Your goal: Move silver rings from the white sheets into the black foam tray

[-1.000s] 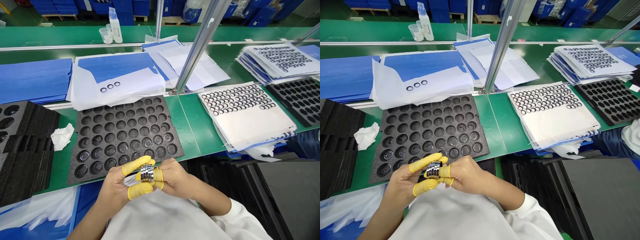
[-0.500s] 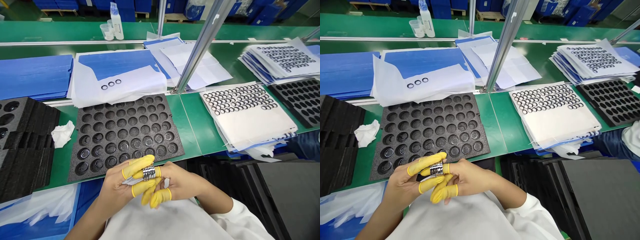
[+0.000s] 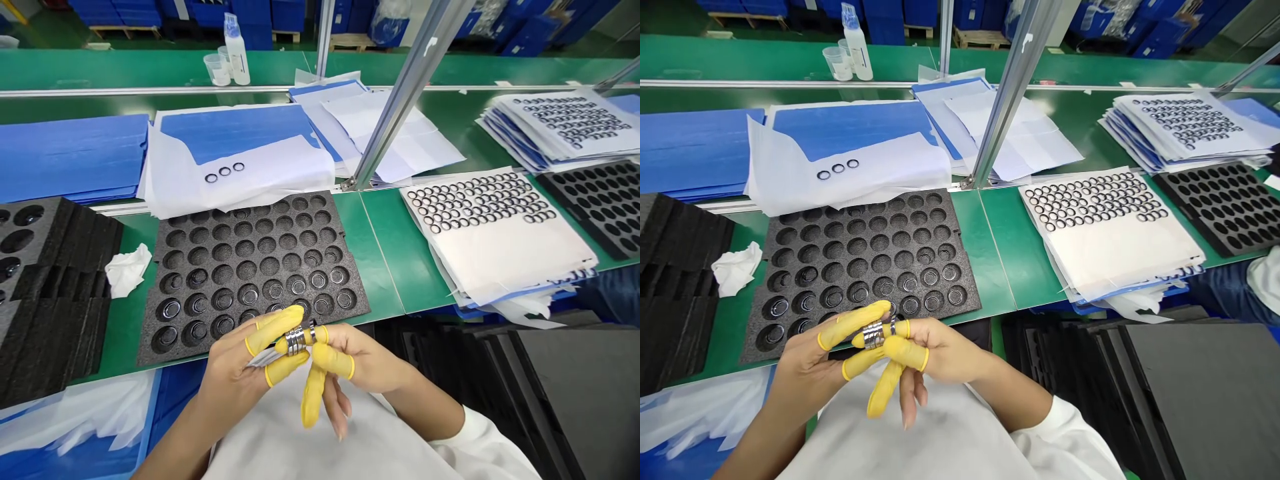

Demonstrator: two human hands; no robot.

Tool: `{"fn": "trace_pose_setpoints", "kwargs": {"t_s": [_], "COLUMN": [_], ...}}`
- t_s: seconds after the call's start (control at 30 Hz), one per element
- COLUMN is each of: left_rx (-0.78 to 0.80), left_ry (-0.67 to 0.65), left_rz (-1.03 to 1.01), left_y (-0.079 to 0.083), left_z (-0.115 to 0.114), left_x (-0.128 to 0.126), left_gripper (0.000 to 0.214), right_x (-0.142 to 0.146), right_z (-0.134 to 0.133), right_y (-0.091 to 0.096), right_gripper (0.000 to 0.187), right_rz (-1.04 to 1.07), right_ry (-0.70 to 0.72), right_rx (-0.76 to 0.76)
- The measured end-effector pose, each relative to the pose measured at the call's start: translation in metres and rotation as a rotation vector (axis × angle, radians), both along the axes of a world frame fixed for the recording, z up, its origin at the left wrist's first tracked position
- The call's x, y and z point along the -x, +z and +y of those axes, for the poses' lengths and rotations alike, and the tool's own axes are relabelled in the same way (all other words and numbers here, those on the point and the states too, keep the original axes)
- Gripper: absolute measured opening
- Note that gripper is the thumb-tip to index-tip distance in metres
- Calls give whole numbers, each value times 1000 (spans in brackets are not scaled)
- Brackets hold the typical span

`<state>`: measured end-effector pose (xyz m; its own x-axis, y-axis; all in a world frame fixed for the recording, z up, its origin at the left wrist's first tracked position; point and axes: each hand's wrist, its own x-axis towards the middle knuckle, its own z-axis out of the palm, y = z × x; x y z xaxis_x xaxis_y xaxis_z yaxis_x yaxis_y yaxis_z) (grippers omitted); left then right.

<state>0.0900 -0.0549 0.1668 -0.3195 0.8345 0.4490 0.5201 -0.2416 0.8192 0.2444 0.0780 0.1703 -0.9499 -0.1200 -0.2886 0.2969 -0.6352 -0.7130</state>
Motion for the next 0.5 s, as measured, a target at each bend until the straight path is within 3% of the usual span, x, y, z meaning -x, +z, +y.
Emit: {"fn": "trace_pose_setpoints", "kwargs": {"t_s": [0.13,0.23,0.37,0.5], "left_rx": [-28,22,75,170], "left_ry": [2,31,37,132], "left_rz": [158,169,72,-170], "left_y": [0,-3,-6,-12], "left_z": [3,0,-5,-6], "left_x": [0,0,0,-1], "left_gripper": [52,51,40,23], "right_x": [3,6,7,8], "right_z": [-4,-4,-1,-1], "right_y": [3,4,-1,-6], "right_gripper": [54,51,53,50], "right_rz": [-94,-117,-92,-48], "right_ry": [-134,-248,-336,-380], "right_rx": [-117,-199,-239,-235]}}
